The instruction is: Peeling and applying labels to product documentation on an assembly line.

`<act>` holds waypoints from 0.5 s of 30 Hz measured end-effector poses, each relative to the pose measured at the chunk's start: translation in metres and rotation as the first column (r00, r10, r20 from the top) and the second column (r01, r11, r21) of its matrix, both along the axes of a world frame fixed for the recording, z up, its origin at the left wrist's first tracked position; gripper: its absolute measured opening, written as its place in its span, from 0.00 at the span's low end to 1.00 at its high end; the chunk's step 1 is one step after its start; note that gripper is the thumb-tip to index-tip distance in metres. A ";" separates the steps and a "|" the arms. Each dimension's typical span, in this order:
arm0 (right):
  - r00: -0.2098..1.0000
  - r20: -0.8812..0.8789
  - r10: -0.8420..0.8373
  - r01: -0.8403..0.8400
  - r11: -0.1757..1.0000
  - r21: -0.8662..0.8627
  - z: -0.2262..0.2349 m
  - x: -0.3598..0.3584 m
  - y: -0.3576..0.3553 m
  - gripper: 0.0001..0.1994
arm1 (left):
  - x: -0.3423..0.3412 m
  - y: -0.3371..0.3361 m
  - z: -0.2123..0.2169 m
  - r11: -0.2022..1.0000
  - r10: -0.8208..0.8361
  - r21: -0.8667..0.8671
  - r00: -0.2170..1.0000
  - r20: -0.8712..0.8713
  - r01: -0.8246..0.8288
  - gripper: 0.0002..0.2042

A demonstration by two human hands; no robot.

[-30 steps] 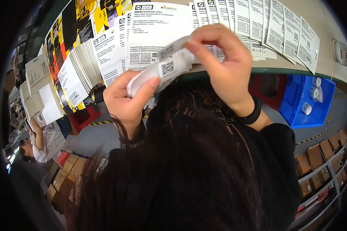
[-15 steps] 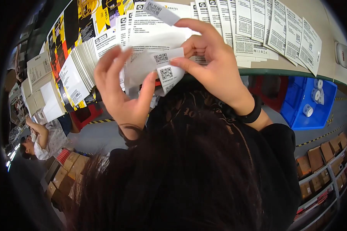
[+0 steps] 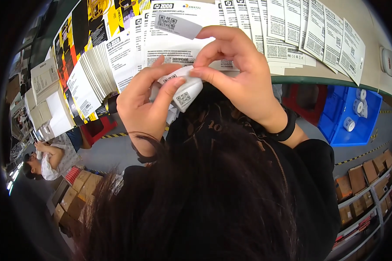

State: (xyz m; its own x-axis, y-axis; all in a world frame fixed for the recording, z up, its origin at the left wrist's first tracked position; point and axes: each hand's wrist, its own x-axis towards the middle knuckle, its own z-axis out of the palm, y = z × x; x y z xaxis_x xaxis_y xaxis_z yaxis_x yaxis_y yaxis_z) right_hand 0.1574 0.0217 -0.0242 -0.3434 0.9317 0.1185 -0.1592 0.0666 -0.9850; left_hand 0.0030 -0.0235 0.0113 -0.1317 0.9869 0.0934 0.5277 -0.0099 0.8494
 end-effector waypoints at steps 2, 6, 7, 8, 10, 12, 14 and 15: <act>0.993 -0.115 0.007 -0.018 0.995 -0.094 0.001 -0.002 0.000 0.22 | 0.003 0.003 0.008 0.998 -0.002 -0.065 1.000 -0.005 0.002 0.08; 0.988 -0.151 -0.046 0.031 0.995 -0.096 0.004 0.006 0.007 0.27 | 0.001 0.003 0.008 0.994 -0.002 -0.113 1.000 0.005 0.003 0.09; 0.988 -0.149 -0.047 0.033 0.995 -0.096 0.005 0.012 0.011 0.27 | -0.001 0.002 0.007 0.993 -0.001 -0.122 1.000 0.010 0.002 0.10; 0.984 -0.125 -0.128 0.126 0.992 -0.022 0.006 0.021 0.018 0.26 | -0.004 0.003 0.005 0.993 -0.001 -0.122 1.000 0.010 0.002 0.10; 0.972 -0.106 -0.207 0.214 0.975 0.055 0.006 0.033 0.029 0.25 | -0.011 0.004 0.001 0.994 -0.109 -0.009 0.989 -0.104 0.108 0.09; 0.965 -0.084 -0.250 0.259 0.959 0.114 0.006 0.039 0.038 0.25 | -0.015 0.003 -0.005 0.986 -0.154 0.043 0.974 -0.166 0.163 0.08; 0.959 -0.071 -0.275 0.282 0.949 0.143 0.004 0.038 0.039 0.25 | -0.017 0.002 -0.012 0.969 -0.232 0.021 0.940 -0.249 0.245 0.07; 0.974 -0.057 -0.218 0.223 0.969 0.108 0.001 0.035 0.038 0.25 | -0.018 0.000 -0.015 0.958 -0.271 0.007 0.918 -0.290 0.285 0.07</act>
